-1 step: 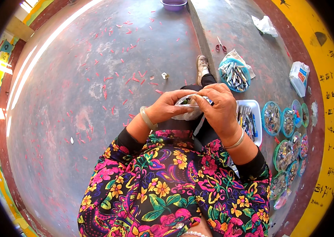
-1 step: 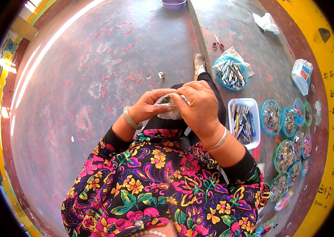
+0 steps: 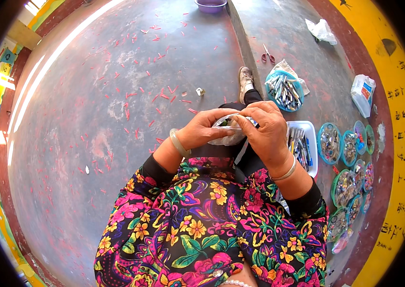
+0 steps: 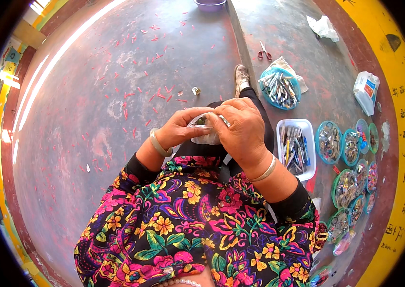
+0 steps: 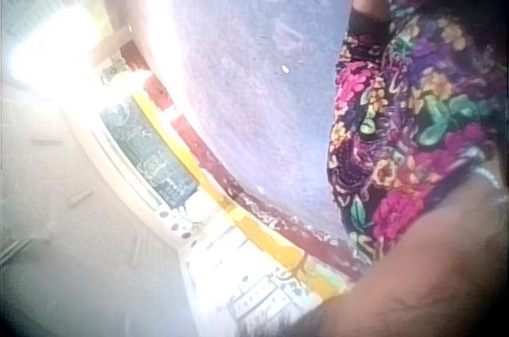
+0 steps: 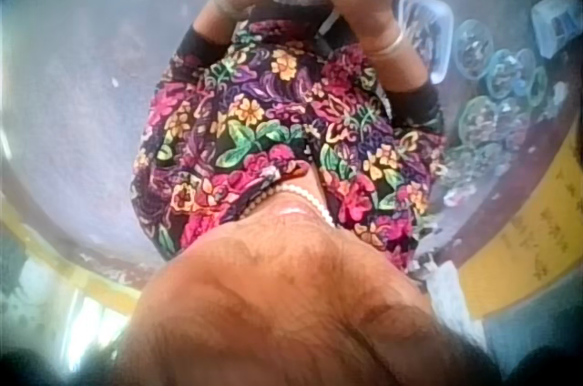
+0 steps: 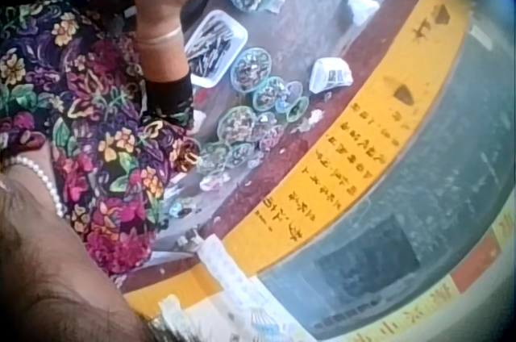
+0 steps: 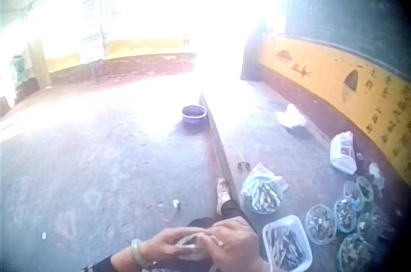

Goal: The person sits on the floor and repeatedly picks up pens from a white plastic container, placing them into a small clear plastic bag held in the left hand. The person occasionally adjusts the bag and continues adding pens until the bag is full.

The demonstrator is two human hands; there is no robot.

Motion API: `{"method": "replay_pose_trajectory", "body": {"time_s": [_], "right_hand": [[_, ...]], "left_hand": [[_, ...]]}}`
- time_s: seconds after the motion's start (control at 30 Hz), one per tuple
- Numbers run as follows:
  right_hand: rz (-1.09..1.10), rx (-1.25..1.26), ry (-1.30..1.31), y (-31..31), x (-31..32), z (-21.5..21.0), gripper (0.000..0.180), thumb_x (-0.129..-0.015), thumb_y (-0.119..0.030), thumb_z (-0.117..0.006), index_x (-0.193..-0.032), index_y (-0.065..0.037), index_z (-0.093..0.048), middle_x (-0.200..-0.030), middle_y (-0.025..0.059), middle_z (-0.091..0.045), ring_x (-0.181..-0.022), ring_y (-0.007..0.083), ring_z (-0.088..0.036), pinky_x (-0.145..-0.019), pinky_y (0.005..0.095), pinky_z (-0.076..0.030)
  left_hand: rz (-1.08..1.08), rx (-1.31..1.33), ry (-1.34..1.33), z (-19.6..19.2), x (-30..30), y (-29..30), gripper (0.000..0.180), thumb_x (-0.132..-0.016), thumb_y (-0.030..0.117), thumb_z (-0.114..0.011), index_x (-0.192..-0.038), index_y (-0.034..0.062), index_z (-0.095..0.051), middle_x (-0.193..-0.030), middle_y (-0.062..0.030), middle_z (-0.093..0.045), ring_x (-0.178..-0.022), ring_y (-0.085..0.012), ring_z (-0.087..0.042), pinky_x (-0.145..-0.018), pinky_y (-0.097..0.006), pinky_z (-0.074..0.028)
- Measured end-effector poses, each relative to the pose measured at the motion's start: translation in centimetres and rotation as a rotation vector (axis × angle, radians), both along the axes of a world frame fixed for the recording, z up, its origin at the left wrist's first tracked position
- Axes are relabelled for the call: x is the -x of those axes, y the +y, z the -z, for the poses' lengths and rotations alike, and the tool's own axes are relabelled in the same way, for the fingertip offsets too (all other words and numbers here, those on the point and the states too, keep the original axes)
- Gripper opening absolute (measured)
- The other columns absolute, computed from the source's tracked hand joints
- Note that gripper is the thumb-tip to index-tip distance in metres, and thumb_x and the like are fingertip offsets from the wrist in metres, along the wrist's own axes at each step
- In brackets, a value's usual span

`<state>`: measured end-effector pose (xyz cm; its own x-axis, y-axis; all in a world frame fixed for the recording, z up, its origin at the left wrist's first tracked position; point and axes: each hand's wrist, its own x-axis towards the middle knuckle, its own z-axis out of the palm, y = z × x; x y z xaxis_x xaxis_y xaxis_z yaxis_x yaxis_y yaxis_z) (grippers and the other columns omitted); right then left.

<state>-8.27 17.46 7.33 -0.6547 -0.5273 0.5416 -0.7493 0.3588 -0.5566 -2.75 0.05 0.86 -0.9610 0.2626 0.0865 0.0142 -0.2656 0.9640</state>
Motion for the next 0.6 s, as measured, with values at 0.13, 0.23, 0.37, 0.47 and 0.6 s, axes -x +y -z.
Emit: {"method": "replay_pose_trajectory", "body": {"time_s": [0.13, 0.23, 0.37, 0.47, 0.6], "right_hand": [[-0.084, -0.105, 0.086, -0.1, -0.5, 0.1, 0.009, -0.071, -0.010, -0.066, -0.078, -0.004, -0.067, -0.086, 0.0084, -0.063, -0.085, 0.0258, -0.058, -0.078, 0.0375, -0.044], [-0.080, -0.150, 0.115, -0.3, -0.9, 0.3, 0.013, -0.070, -0.009, -0.065, -0.083, -0.005, -0.067, -0.095, 0.0095, -0.062, -0.093, 0.0266, -0.056, -0.083, 0.0382, -0.041], [-0.081, -0.100, 0.109, 0.3, -0.7, 0.6, 0.019, -0.069, -0.004, -0.062, -0.087, -0.006, -0.067, -0.109, 0.0144, -0.058, -0.106, 0.0310, -0.052, -0.091, 0.0393, -0.038], [-0.102, -0.103, 0.119, 0.7, -0.7, 1.4, 0.023, -0.067, -0.001, -0.059, -0.087, -0.006, -0.067, -0.117, 0.0168, -0.055, -0.115, 0.0337, -0.048, -0.096, 0.0407, -0.035], [-0.074, -0.099, 0.167, 1.0, -0.5, 1.9, 0.020, -0.068, -0.003, -0.057, -0.085, -0.007, -0.066, -0.119, 0.0178, -0.053, -0.119, 0.0341, -0.046, -0.097, 0.0415, -0.034]], "left_hand": [[-0.008, 0.018, 0.037, 0.0, 0.2, -0.1, 0.045, -0.083, 0.004, -0.063, -0.126, -0.0009, -0.049, -0.118, -0.0061, -0.057, -0.107, -0.0115, -0.052, -0.092, -0.028, -0.043], [-0.025, -0.006, 0.019, 0.2, -0.1, -0.2, 0.045, -0.084, 0.005, -0.063, -0.126, -0.0003, -0.049, -0.119, -0.0062, -0.056, -0.107, -0.0118, -0.052, -0.093, -0.028, -0.043], [-0.052, 0.018, 0.019, 0.4, -0.2, -0.1, 0.045, -0.084, 0.005, -0.064, -0.126, -0.0001, -0.049, -0.120, -0.0068, -0.056, -0.107, -0.0123, -0.052, -0.093, -0.028, -0.042], [-0.046, 0.007, 0.005, 0.3, -0.2, 0.0, 0.046, -0.082, 0.005, -0.065, -0.125, -0.0001, -0.050, -0.119, -0.0075, -0.057, -0.107, -0.0128, -0.053, -0.093, -0.029, -0.043], [-0.080, 0.184, 0.053, 0.1, 0.0, 0.0, 0.047, -0.082, 0.007, -0.065, -0.126, 0.0000, -0.048, -0.117, -0.0065, -0.057, -0.106, -0.0123, -0.052, -0.090, -0.028, -0.043]]}}
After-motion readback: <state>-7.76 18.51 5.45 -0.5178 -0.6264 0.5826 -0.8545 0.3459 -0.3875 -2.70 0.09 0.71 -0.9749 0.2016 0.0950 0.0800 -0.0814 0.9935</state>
